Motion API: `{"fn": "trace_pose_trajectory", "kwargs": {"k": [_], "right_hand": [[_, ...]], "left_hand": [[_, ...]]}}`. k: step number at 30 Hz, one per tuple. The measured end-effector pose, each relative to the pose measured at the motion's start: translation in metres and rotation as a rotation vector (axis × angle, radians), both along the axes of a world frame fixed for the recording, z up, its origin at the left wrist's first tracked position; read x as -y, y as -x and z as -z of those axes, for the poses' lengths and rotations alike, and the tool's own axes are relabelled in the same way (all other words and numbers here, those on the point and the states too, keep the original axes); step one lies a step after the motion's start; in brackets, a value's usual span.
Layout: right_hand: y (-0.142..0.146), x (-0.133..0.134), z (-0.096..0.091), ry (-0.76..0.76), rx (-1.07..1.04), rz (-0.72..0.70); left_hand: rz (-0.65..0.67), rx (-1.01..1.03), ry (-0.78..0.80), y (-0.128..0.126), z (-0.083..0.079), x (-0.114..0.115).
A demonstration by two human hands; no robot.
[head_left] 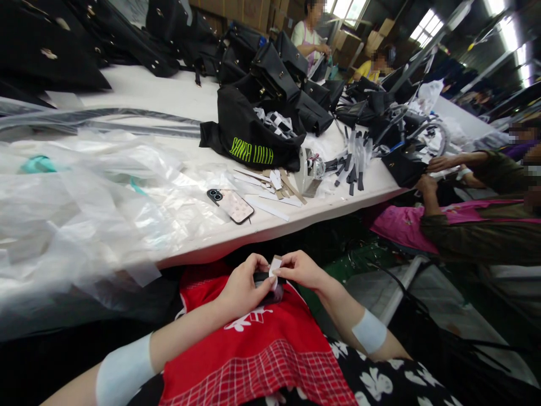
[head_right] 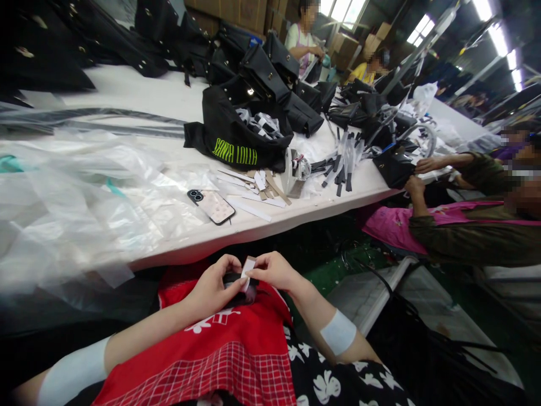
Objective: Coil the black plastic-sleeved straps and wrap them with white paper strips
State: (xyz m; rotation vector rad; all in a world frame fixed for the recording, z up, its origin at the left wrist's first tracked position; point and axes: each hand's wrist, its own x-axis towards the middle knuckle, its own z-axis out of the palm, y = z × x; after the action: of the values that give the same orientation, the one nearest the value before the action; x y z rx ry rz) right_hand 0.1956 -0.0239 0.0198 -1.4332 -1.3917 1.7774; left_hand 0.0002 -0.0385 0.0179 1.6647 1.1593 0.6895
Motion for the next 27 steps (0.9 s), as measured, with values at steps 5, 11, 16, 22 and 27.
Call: {"fn": "trace_pose_trajectory", "kwargs": {"k": [5,11,16,22,27], "right_hand": [[0.001,-0.004,0.001,0.069,-0.065,-0.064],[0.01,0.014,-0.022,-0.679,0.493,-0.316],[0.014,0.027,-0.027,-0.964,0.588,-0.357],[-0.016,-0.008,-0.025,-1.026,0.508,-0.113],[-0.092,-0.12,-0.036,-0.973,0.669,0.498]], "left_hand": [[0.063,0.036,-0.016,0.003,-0.001,0.002],[0.116,0.176,0.473,0.011,0.006,-0.02],[-0.073,0.582,0.763,0.009,0.003,-0.039],[-0.032,0.579,0.705,-0.001,0.001,-0.047],[-0.018,0.521,0.652,-0.002,0.016,-0.043]]}}
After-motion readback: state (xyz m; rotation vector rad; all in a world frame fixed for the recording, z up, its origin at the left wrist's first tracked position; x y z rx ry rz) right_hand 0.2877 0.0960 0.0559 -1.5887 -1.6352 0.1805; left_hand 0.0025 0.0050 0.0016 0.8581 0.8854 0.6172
